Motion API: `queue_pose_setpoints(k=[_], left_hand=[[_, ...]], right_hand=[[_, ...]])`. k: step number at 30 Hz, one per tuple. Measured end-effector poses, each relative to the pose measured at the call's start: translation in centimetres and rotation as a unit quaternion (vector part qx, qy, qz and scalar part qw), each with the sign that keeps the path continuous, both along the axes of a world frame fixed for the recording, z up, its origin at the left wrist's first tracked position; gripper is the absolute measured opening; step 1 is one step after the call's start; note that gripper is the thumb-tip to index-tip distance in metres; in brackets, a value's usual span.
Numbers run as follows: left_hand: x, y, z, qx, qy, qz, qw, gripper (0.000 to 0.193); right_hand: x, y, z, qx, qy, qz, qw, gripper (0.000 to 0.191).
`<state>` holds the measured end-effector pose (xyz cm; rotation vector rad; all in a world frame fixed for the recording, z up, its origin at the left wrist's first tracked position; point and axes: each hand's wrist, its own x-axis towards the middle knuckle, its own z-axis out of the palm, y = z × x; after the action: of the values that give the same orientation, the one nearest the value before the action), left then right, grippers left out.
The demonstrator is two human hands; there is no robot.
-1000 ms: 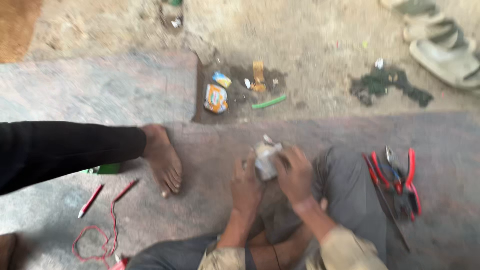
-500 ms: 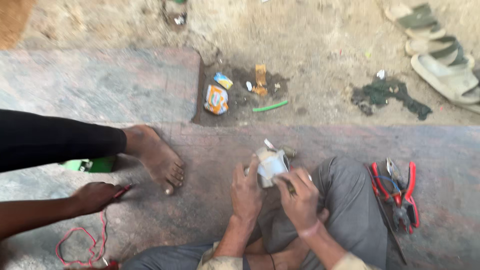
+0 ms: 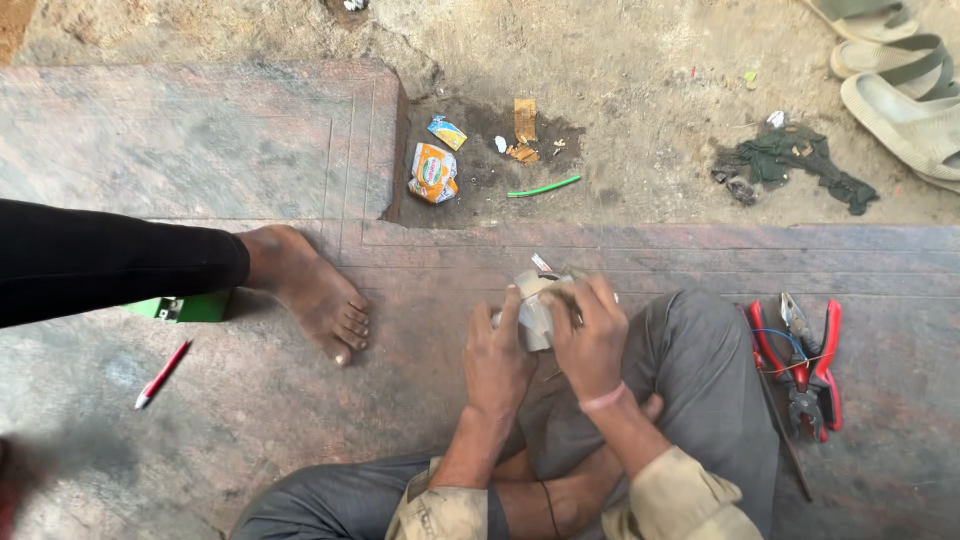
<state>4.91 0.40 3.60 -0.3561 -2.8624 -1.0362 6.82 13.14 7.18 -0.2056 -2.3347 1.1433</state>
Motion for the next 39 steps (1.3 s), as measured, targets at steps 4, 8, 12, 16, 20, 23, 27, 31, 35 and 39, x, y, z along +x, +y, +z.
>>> queue_pose_setpoints(k=[4, 8, 12, 16, 20, 23, 27, 31, 35, 39], left_hand=[[-0.2, 0.1, 0.0, 0.011, 0.026, 0.005, 1.000, 0.067], [-0.3, 0.2, 0.1, 0.023, 0.021, 0.003, 1.000, 0.067], [0.0, 0.1, 0.3, -0.001, -0.005, 0.003, 1.000, 0.071], [-0.2, 0.2, 0.4, 0.003, 0.016, 0.004, 1.000, 0.068], [-0.3, 0.2, 0.5, 0.005, 0.005, -0.002, 1.000, 0.068], [-0.2, 0.1, 0.6, -0.005, -0.008, 0.001, 1.000, 0.071], [-0.2, 0.2, 0.8, 0.000, 0.001, 0.005, 1.000, 0.071], [-0.3, 0.4, 0.8, 0.017, 0.014, 0.009, 1.000, 0.069], [-0.1, 0.4, 0.8, -0.002, 0.006, 0.008, 1.000, 0.069], [-0.2, 0.4, 0.9, 0.006, 0.005, 0.010, 1.000, 0.072]], right_hand=[[0.5, 0.0, 0.3, 0.021, -0.007, -0.003, 1.000, 0.009], [1.4, -0.2, 0.5, 0.010, -0.005, 0.008, 1.000, 0.008], [-0.2, -0.5, 0.2, -0.006, 0.001, 0.017, 1.000, 0.009], [0.6, -0.4, 0.5, -0.001, -0.025, 0.004, 1.000, 0.008], [2.0, -0.2, 0.7, -0.014, -0.025, 0.006, 1.000, 0.009], [0.0, -0.4, 0.1, -0.010, -0.019, -0.002, 1.000, 0.008], [-1.0, -0.5, 0.1, -0.032, -0.010, 0.000, 0.999, 0.008], [1.6, -0.2, 0.6, -0.028, -0.010, 0.006, 1.000, 0.008], [0.7, 0.0, -0.2, -0.009, -0.023, 0.006, 1.000, 0.008], [-0.7, 0.0, -0.4, -0.005, -0.010, 0.017, 1.000, 0.011]])
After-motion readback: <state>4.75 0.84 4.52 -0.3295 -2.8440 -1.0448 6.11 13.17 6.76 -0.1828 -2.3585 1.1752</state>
